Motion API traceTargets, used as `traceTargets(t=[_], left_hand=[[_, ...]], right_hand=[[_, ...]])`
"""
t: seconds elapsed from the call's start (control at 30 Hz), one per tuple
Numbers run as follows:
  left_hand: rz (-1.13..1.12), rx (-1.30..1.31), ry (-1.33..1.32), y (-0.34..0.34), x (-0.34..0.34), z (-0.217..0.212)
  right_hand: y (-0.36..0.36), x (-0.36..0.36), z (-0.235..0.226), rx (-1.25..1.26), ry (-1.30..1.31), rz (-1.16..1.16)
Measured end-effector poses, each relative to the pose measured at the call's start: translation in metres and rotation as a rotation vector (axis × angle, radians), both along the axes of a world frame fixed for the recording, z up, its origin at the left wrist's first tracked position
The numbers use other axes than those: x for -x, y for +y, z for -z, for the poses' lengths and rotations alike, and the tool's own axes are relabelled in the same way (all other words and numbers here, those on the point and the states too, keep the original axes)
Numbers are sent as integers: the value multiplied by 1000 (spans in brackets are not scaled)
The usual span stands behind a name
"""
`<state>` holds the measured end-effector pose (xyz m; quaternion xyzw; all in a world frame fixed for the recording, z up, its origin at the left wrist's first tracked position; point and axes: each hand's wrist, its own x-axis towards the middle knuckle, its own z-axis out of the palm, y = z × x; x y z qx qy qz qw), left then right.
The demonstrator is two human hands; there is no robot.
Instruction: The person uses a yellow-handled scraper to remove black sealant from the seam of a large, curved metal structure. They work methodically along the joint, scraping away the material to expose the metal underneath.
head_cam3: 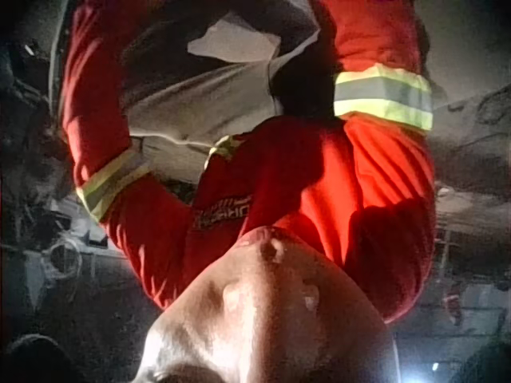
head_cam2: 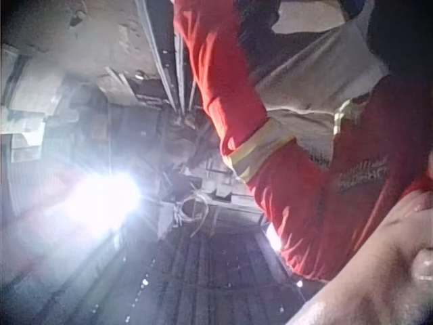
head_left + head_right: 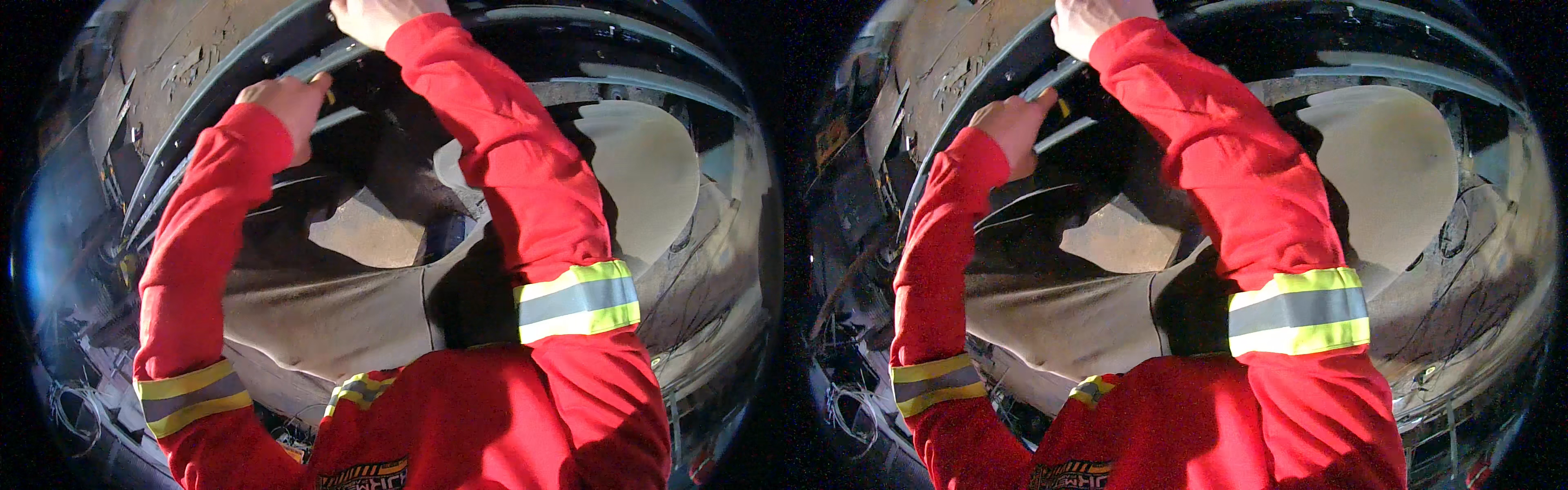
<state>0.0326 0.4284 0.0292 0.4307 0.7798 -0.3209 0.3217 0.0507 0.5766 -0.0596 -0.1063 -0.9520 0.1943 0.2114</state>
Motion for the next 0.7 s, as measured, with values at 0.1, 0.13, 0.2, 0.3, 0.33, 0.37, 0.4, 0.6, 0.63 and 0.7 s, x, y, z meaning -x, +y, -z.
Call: traceTargets(t=[0.1, 0.13, 0.2, 0.3, 0.33, 0.37, 0.4, 0.6, 0.63, 0.7], left_hand=[[-19, 63, 67, 7, -9, -2], [1, 32, 74, 4, -8, -3], [-2, 1, 64, -8, -4, -7], [16, 11, 56, -4, -1, -12], [16, 32, 53, -3, -2, -14], [14, 46, 39, -2, -2, -16], [11, 60, 25, -1, -2, -18], [72, -19, 23, -7, -2, -14], [68, 3, 36, -2, -5, -14], [58, 22, 53, -2, -4, -12]], right_hand=[[-2, 3, -2, 20, -9, 16], [0, 3, -3, 33, -27, 0], [0, 5, -3, 42, -19, -25], [0, 4, 1, 43, 26, -29], [1, 3, -2, 42, -3, -34], [1, 3, -3, 42, -31, -39], [-1, 3, -2, 45, -27, -38], [2, 3, 6, 22, -16, -4], [0, 4, 3, 28, -24, -8], [-4, 5, -1, 38, -41, -15]])
